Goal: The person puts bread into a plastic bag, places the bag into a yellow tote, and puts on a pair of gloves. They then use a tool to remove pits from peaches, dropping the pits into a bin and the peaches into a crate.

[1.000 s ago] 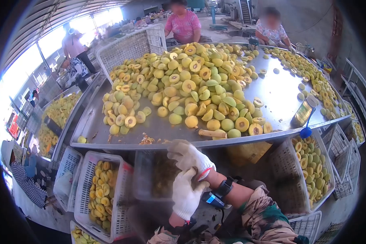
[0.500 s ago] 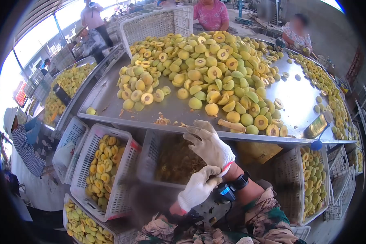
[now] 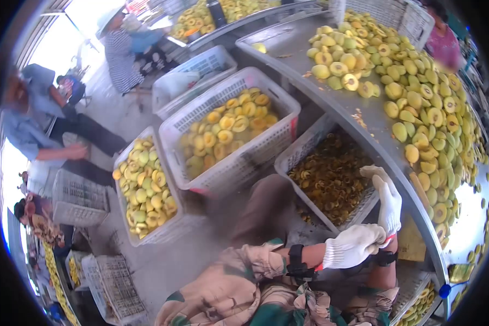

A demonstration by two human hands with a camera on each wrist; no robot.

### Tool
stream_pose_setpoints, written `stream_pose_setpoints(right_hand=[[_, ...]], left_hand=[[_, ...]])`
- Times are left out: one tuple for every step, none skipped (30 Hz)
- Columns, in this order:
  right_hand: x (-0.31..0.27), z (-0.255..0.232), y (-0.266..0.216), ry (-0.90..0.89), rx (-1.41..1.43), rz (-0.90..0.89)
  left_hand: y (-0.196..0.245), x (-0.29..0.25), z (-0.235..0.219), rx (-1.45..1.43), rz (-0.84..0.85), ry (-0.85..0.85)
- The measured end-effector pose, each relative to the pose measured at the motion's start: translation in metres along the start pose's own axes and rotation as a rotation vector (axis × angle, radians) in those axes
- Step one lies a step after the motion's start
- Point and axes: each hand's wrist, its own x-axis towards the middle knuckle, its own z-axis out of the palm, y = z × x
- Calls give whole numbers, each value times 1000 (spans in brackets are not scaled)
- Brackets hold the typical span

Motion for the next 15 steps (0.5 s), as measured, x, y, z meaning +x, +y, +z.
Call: stream_pose_setpoints(right_hand=[[0,5,-1,-13,-48,1],[-1,8,-4,-23,-97,1],[-1,12,-2,-37,-119,10],[-1,14,2,-41,-144,19],[-1,15,4,-51,-188,6],[-1,17,6,-53,-194,11],[0,19,8,-53,-202,15],[0,20,10,-51,-210,19],[3,18,15,-102,-198,-3],[6,19,18,-118,-39,8],[9,21,20,-131,121,19],[11,21,23,-141,281,32],[15,15,29,-184,451,38],[16,11,34,-209,562,50],[15,15,26,-233,673,61]], left_hand=[[0,-2,0,-34,-48,0],[-1,-5,0,-72,-95,-2],[-9,-7,3,-64,-24,49],[-7,-10,-1,-51,-52,59],[-5,-12,-2,-43,-76,61],[-2,-13,-5,-37,-96,60],[1,-14,-9,-42,-122,27],[-3,-15,-10,-21,-102,39],[-5,-16,-13,1,-82,49],[-7,-17,-15,22,-61,55],[-11,-18,-21,-11,-96,43],[-5,-19,-38,-45,-132,30],[2,-17,-52,117,-221,110],[5,-18,-67,239,-349,211],[-2,-15,-79,254,-429,291]])
